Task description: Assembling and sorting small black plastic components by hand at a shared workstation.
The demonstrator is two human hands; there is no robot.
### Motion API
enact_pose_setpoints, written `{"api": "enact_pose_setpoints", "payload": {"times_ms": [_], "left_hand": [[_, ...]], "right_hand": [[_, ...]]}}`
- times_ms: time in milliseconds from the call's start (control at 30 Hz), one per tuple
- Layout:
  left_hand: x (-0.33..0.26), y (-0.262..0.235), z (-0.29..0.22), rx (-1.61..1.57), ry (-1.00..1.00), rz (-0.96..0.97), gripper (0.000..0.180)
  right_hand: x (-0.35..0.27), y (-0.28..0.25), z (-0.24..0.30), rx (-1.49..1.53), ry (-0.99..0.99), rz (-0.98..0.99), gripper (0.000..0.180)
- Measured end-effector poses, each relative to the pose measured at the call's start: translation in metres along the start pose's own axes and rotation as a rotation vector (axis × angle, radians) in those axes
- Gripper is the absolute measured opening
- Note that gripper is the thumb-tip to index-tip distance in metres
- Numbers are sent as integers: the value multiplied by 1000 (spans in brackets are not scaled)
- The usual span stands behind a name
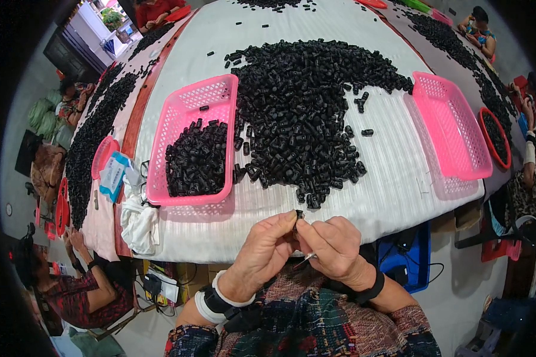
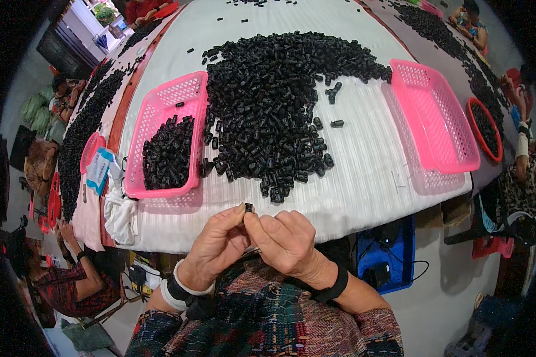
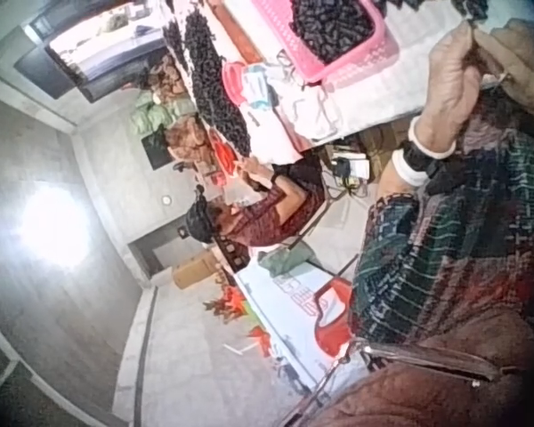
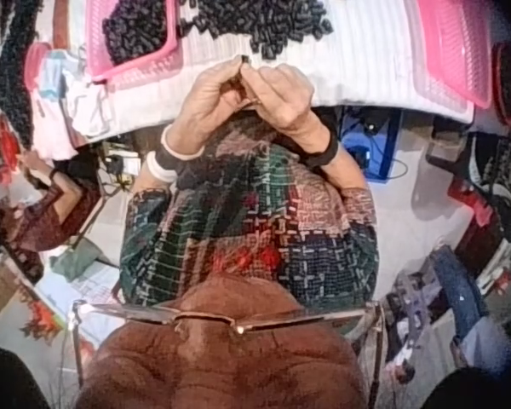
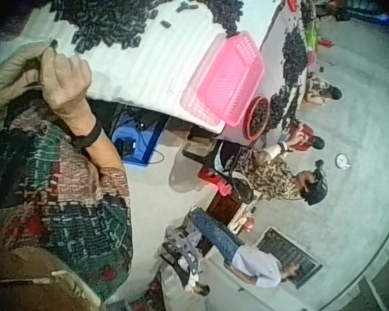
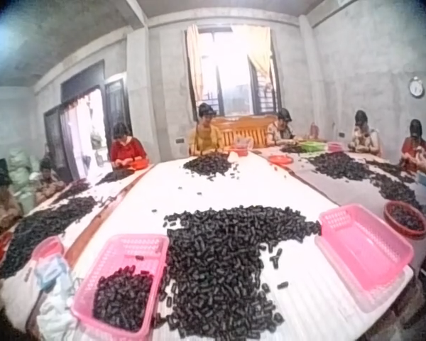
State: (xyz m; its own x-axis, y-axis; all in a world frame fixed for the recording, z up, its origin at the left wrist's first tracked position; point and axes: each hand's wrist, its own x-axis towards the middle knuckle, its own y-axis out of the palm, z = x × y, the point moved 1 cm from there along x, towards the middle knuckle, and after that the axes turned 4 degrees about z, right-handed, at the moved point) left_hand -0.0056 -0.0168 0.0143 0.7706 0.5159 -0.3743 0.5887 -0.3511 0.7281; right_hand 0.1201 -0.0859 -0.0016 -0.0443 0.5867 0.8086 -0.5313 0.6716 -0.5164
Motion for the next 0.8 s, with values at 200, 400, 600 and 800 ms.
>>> {"api": "enact_pose_setpoints", "payload": {"times_ms": [200, 400, 600, 800], "left_hand": [[1, -3, -2, 20, 2, 1, 23], [3, -6, -2, 24, -11, -51, 23], [1, -11, -3, 17, -44, 18, 21], [2, -7, -3, 65, -45, -26, 21]], "right_hand": [[2, -1, -2, -1, 31, 81, 47], [5, 1, -4, -21, 77, 115, 50], [20, -15, -12, 616, 647, 175, 24], [7, -7, -23, 800, 723, 333, 21]]}}
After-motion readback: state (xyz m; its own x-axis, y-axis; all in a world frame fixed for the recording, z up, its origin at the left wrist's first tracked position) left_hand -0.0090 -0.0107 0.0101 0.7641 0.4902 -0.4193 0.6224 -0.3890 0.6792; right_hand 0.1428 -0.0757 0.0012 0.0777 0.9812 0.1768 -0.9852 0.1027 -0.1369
